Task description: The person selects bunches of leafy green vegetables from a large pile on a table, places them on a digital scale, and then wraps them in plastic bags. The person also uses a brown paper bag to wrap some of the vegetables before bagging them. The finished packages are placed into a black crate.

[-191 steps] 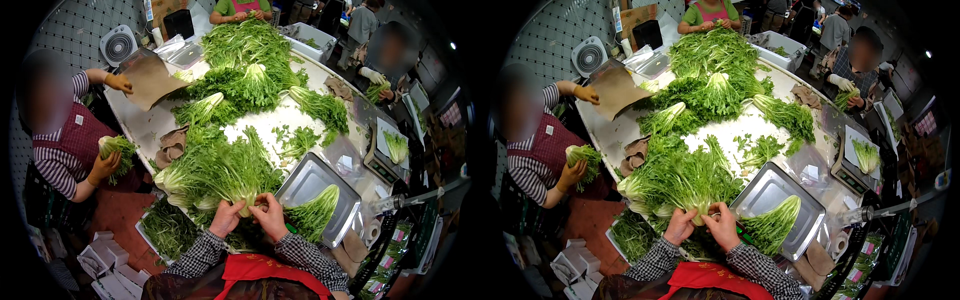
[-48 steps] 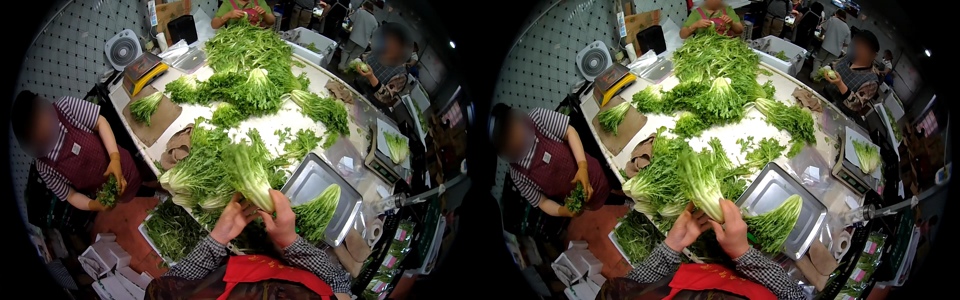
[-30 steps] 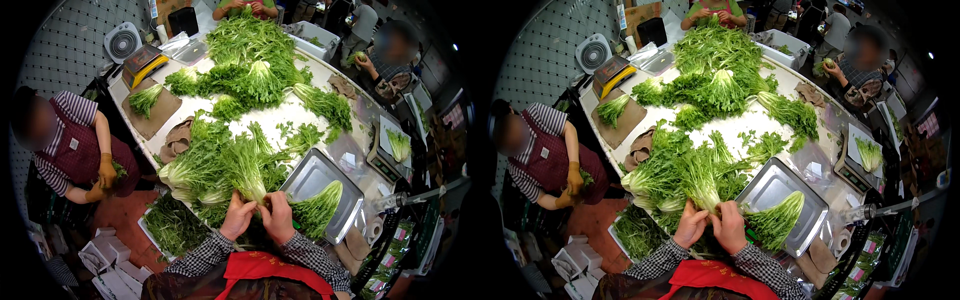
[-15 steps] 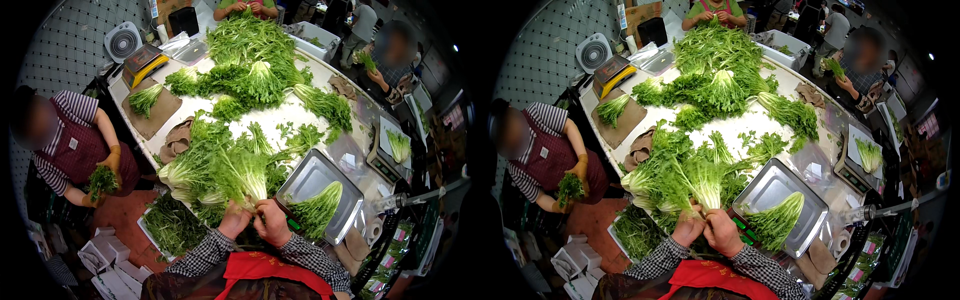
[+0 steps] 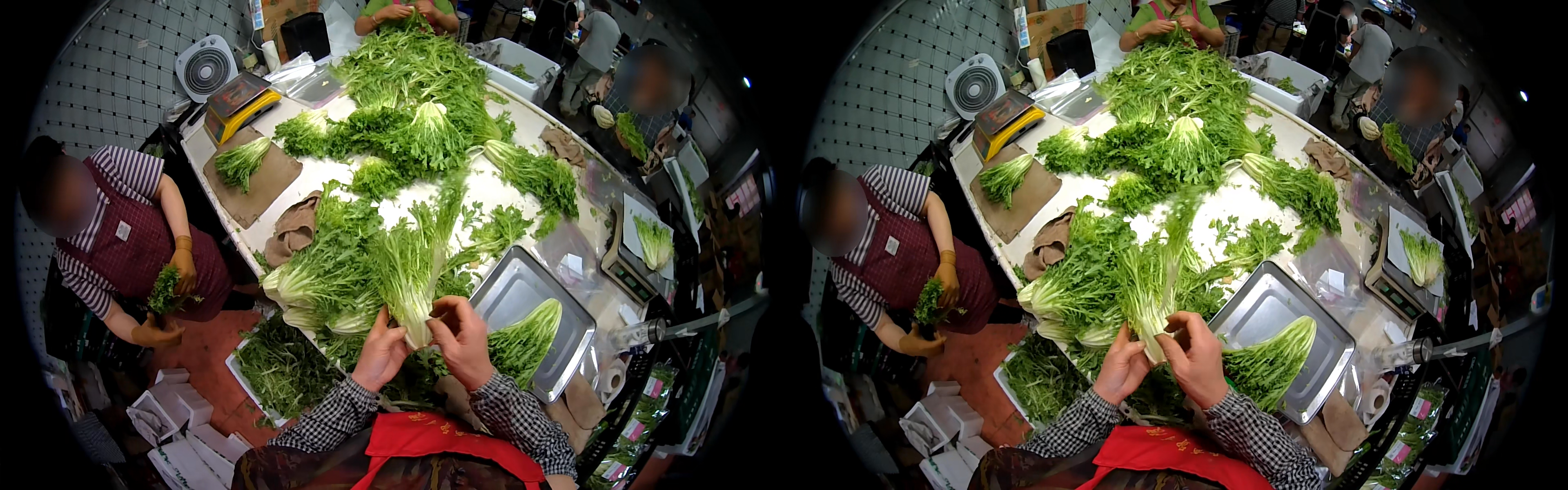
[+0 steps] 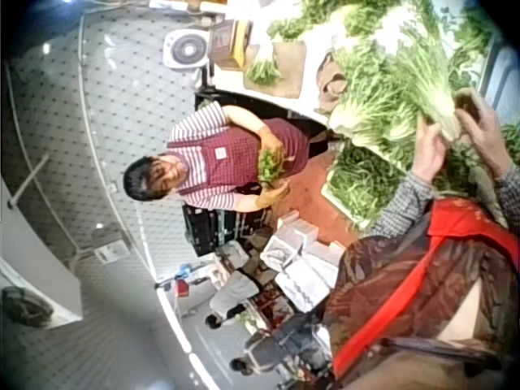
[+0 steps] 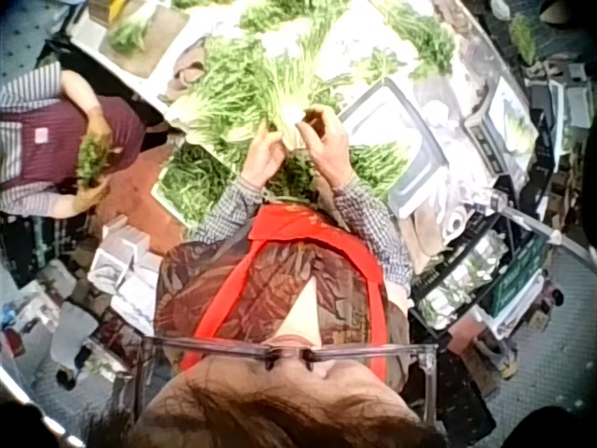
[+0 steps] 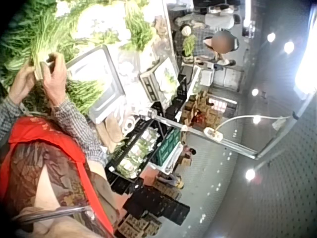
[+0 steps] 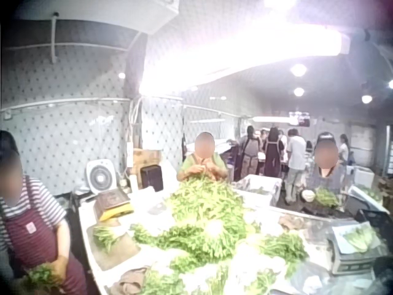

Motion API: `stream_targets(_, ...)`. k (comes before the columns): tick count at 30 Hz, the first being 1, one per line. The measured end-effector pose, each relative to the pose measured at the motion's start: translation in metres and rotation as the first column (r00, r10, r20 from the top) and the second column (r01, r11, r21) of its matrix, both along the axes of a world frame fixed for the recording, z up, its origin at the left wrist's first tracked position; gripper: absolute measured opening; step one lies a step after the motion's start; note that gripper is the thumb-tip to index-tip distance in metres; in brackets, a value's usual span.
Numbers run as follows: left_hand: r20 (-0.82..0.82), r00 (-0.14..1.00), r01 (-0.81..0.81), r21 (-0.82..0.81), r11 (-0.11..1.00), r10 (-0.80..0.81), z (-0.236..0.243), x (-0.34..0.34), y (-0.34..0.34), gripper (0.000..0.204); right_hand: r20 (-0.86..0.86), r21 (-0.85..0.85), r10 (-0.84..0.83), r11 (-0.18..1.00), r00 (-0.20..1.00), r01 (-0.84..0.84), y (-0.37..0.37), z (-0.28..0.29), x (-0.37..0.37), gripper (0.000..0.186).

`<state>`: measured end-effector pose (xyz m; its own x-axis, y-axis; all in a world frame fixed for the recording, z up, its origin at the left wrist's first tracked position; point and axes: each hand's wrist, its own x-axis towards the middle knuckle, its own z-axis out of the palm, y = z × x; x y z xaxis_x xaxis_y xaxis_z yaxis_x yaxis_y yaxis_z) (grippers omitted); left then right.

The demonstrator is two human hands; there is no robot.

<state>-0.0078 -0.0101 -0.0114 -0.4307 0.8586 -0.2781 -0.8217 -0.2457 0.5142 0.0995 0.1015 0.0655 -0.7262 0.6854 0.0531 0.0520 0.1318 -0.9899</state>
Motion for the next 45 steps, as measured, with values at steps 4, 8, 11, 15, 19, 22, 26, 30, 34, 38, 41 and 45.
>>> stream_targets(4, -0.083, 0.996, -0.027, -0.012, 1.0, 0.026, -0.002, 0.003, 0.001, 0.067, 0.139, 0.426, -0.012, 0.903, 0.99, -0.049, -0.002, -0.023, -0.004, 0.023)
stream_targets(8, 0.045, 0.997, -0.06, -0.048, 0.997, 0.062, -0.004, -0.001, 0.003, 0.063, 0.063, 0.394, 0.094, 0.912, 0.994, -0.111, -0.012, -0.019, 0.0, 0.022)
stream_targets(11, 0.034, 0.999, 0.015, 0.061, 0.998, -0.017, -0.027, -0.013, 0.004, 0.057, 0.007, 0.324, 0.438, 0.85, 0.899, -0.416, -0.02, -0.02, 0.008, 0.021)
stream_targets(15, 0.123, 0.991, 0.039, 0.149, 0.988, -0.057, -0.016, -0.017, 0.005, 0.06, -0.087, 0.323, 0.584, 0.783, 0.807, -0.532, -0.038, -0.007, 0.009, 0.022)
stream_targets(19, 0.116, 0.993, 0.0, 0.093, 0.996, -0.011, -0.009, -0.014, -0.001, 0.067, -0.157, -0.358, 0.245, 0.889, 0.957, -0.286, -0.021, -0.01, 0.011, 0.012)
stream_targets(22, 0.003, 0.999, 0.033, 0.107, 0.994, -0.033, -0.004, -0.011, -0.003, 0.069, -0.113, -0.441, -0.074, 0.897, 0.991, 0.017, -0.003, 0.003, -0.012, 0.017)
stream_targets(26, -0.099, 0.995, -0.02, 0.014, 1.0, 0.021, -0.007, -0.003, -0.003, 0.077, 0.138, 0.378, 0.01, 0.924, 0.99, -0.062, 0.012, -0.007, -0.014, 0.025)
stream_targets(30, -0.237, 0.971, -0.001, -0.178, 0.984, -0.042, -0.015, 0.001, -0.007, 0.081, 0.129, 0.702, 0.007, 0.706, 0.992, -0.097, 0.006, 0.0, -0.027, 0.026)
stream_targets(34, -0.367, 0.93, -0.047, -0.166, 0.985, -0.018, -0.01, 0.011, -0.005, 0.084, 0.265, 0.785, -0.077, 0.596, 0.961, -0.169, 0.007, -0.005, -0.032, 0.021)
stream_targets(38, -0.401, 0.914, -0.027, -0.208, 0.978, -0.06, -0.014, 0.012, -0.005, 0.086, 0.322, 0.784, -0.116, 0.588, 0.94, -0.196, 0.011, -0.022, -0.036, 0.018)
stream_targets(41, -0.41, 0.911, -0.031, -0.187, 0.982, -0.049, -0.018, 0.013, -0.006, 0.085, 0.208, 0.558, -0.019, 0.824, 0.978, -0.102, 0.025, -0.029, -0.038, 0.014)
stream_targets(45, -0.393, 0.919, -0.049, -0.175, 0.983, -0.024, -0.021, 0.013, -0.007, 0.084, 0.03, -0.301, -0.087, 0.949, 0.996, 0.092, 0.04, -0.012, -0.04, 0.01)
